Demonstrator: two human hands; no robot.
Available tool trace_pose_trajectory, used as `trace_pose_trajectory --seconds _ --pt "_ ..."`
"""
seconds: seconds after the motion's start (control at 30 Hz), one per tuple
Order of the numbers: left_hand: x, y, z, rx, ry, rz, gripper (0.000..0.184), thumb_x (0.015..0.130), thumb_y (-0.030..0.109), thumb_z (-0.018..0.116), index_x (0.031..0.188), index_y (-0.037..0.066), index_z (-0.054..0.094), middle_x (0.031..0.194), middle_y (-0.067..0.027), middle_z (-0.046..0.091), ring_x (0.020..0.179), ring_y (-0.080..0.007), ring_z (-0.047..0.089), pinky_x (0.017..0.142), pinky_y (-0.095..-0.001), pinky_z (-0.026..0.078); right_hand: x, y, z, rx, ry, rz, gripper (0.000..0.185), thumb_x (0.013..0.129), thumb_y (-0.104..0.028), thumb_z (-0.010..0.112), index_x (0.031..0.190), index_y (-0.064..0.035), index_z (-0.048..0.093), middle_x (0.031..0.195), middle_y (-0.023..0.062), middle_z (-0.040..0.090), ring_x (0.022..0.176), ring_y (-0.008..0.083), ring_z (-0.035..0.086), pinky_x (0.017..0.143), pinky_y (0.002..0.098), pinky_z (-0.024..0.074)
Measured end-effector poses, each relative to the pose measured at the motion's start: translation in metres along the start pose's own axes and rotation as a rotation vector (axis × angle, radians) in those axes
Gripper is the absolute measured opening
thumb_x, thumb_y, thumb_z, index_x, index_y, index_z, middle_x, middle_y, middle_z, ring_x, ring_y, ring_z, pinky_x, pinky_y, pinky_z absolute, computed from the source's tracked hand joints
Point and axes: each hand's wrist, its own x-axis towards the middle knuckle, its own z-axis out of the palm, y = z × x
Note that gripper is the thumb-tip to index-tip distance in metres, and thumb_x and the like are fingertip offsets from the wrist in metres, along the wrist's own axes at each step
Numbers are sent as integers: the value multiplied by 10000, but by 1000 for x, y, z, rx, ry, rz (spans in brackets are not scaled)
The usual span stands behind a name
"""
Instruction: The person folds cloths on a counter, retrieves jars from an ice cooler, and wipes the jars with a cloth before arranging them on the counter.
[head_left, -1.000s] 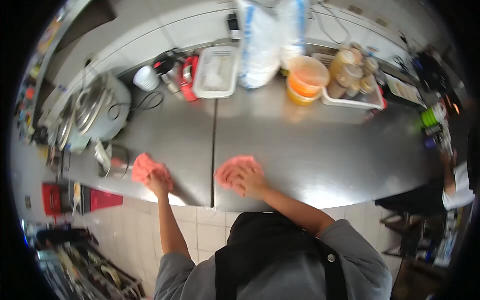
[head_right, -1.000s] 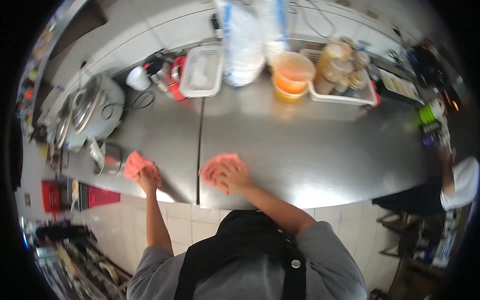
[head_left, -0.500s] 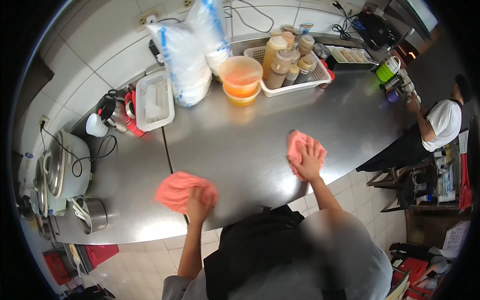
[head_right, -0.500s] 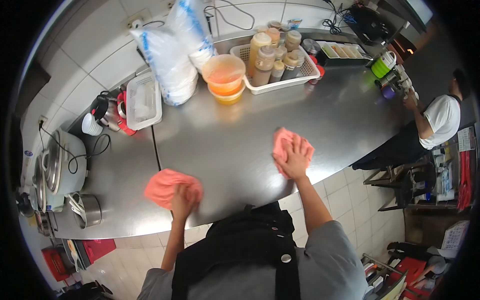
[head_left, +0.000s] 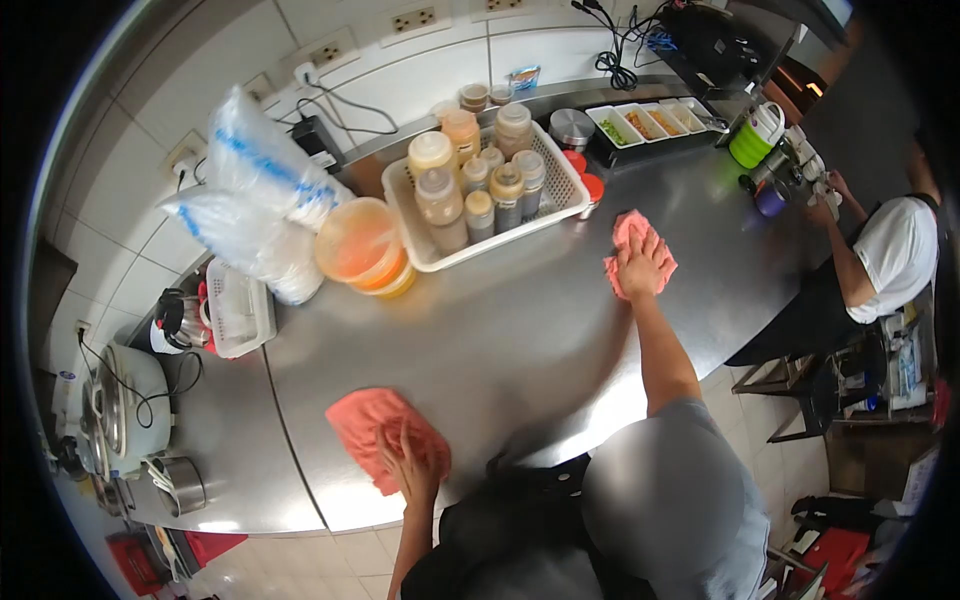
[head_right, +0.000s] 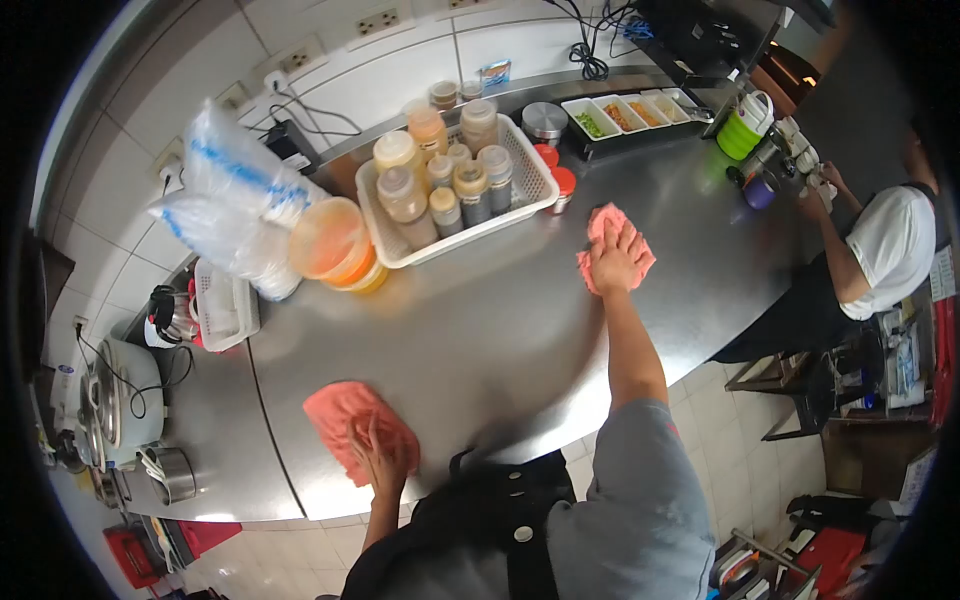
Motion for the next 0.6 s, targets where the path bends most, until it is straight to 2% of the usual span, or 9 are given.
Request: trace_pose_trajectory --seconds 0.07,0.23,0.3,0.33,0.4,0.43,0.5,0.53,0.6 --pt "1 3 16 121 -109 -36 652 878 231 625 1478 140 388 1505 -324 243 1405 -490 248 1128 -579 254 43 16 12 -33 -18 37 524 999 -484 329 1474 -278 412 1594 86 259 1453 374 220 1144 628 136" --pt "14 13 29 180 -156 -137 671 898 241 588 1516 157 339 1540 -322 192 1448 -474 167 1158 -584 196 121 62 32 -45 -113 11 541 1007 -482 316 1508 -280 341 1614 83 211 1466 366 186 1150 611 137" --pt "18 13 29 188 -184 -141 682 902 241 583 1525 160 319 1542 -325 185 1453 -468 158 1156 -599 177 143 99 41 -53 -148 110 556 1007 -506 299 1520 -291 314 1627 71 166 1474 362 156 1158 597 120" --pt "21 12 30 186 -201 -149 688 911 253 580 1532 158 301 1544 -329 177 1454 -469 152 1152 -613 163 145 116 37 -55 -152 115 556 1007 -506 299 1520 -291 314 1627 71 166 1474 362 156 1158 597 120" --pt "22 13 29 185 -211 -152 683 917 262 578 1532 155 302 1545 -329 172 1454 -468 150 1157 -603 163 141 157 25 -29 -150 327 582 1000 -548 279 1530 -307 295 1632 59 142 1484 357 119 1166 582 98" --pt "22 13 28 183 -215 -160 677 923 272 576 1532 153 303 1547 -329 167 1455 -468 148 1161 -593 163 136 185 27 -36 -154 334 582 1000 -548 279 1530 -307 295 1632 59 142 1484 357 119 1166 582 98" --pt "20 8 32 176 -205 -160 669 929 283 575 1531 162 308 1551 -319 167 1454 -469 148 1166 -581 163 118 236 32 -45 -55 462 600 986 -587 267 1527 -330 298 1624 64 152 1465 359 167 1175 540 139" --pt "19 8 32 171 -186 -165 660 935 294 573 1530 170 314 1556 -309 167 1453 -470 148 1170 -569 163 103 245 23 -50 -57 465 600 986 -587 267 1527 -330 298 1624 64 152 1465 359 167 1175 540 139" --pt "18 10 31 167 -188 -184 656 935 302 575 1528 182 320 1560 -299 171 1453 -464 153 1172 -559 166 74 265 1 -12 -18 609 607 983 -591 263 1529 -329 295 1616 93 161 1462 376 152 1171 539 153"
